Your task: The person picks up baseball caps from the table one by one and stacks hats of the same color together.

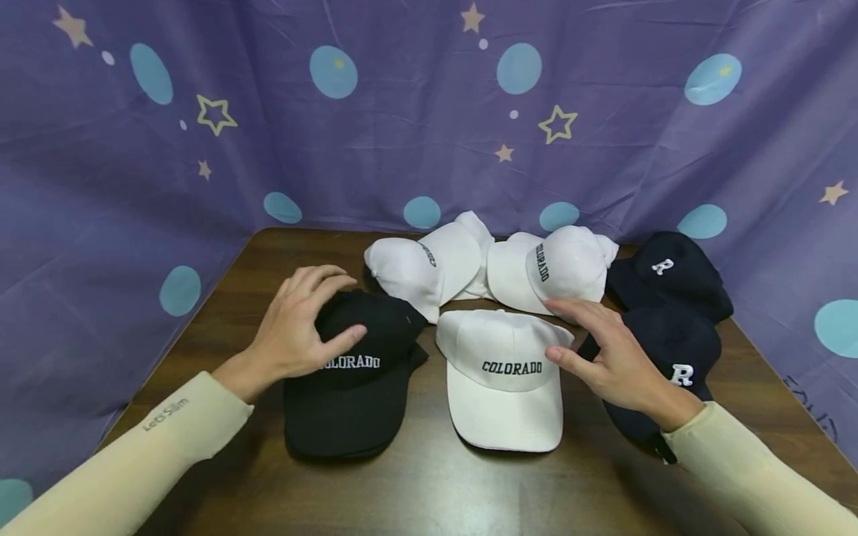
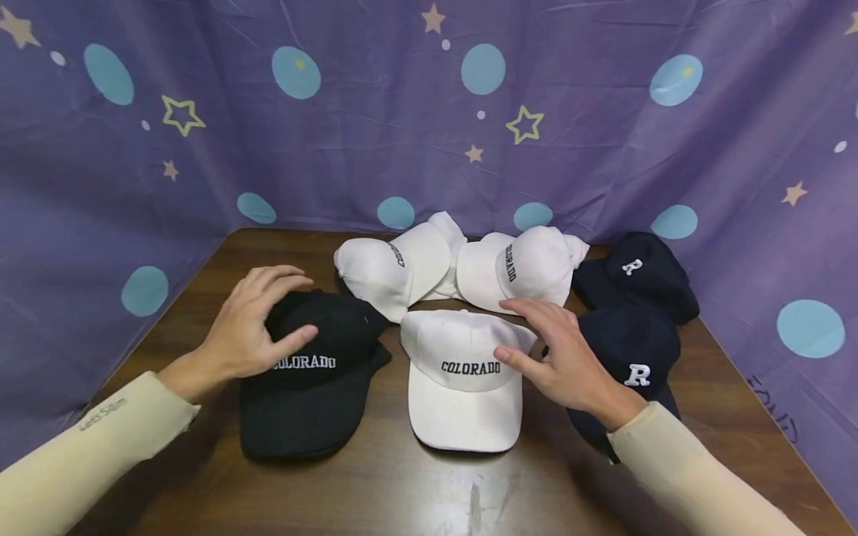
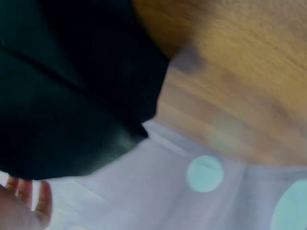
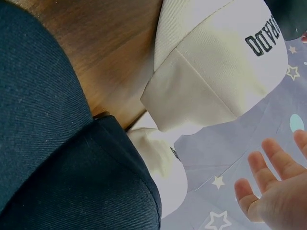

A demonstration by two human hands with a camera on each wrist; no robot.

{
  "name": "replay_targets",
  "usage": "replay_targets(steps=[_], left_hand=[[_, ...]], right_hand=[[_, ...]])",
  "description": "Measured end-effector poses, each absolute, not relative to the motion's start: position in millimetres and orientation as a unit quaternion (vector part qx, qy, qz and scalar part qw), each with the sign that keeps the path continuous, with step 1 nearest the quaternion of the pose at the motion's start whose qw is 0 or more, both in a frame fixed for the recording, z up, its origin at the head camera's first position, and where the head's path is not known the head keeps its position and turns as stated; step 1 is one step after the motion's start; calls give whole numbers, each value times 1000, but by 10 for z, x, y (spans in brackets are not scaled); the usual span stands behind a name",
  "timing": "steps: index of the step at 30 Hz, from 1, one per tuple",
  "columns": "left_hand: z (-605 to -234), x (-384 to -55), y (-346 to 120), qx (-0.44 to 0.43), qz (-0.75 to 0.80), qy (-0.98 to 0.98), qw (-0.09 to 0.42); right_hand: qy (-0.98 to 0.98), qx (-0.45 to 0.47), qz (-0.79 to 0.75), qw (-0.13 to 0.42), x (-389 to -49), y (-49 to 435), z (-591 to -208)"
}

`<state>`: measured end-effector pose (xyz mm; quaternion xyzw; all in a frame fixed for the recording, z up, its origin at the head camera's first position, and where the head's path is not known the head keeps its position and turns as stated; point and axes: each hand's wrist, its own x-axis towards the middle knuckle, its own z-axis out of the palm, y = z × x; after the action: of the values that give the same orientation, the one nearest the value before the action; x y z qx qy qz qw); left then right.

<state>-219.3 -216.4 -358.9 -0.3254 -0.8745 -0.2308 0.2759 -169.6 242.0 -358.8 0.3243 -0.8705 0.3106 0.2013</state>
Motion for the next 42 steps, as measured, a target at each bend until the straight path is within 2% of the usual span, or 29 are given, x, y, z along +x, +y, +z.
replay_targets(steps=[9, 18, 25, 36, 42], left_hand=[[-3805, -2050, -2063, -345, -119, -907, 209], [-3802, -2077, -2081, -340, -124, -916, 172], [-3804, -2066, -2088, -326, -126, -923, 162], [-3612, -2022, -2018, -296, -131, -935, 146], [-3423, -2100, -1866, -240, -183, -946, 117]], right_hand=[[-869, 327, 311, 205, -1687, 2415, -3604], [-872, 323, 308, 201, -1691, 2414, -3620], [-873, 326, 303, 200, -1717, 2416, -3641], [-879, 315, 299, 198, -1702, 2415, -3634], [-878, 316, 302, 197, -1697, 2416, -3630]])
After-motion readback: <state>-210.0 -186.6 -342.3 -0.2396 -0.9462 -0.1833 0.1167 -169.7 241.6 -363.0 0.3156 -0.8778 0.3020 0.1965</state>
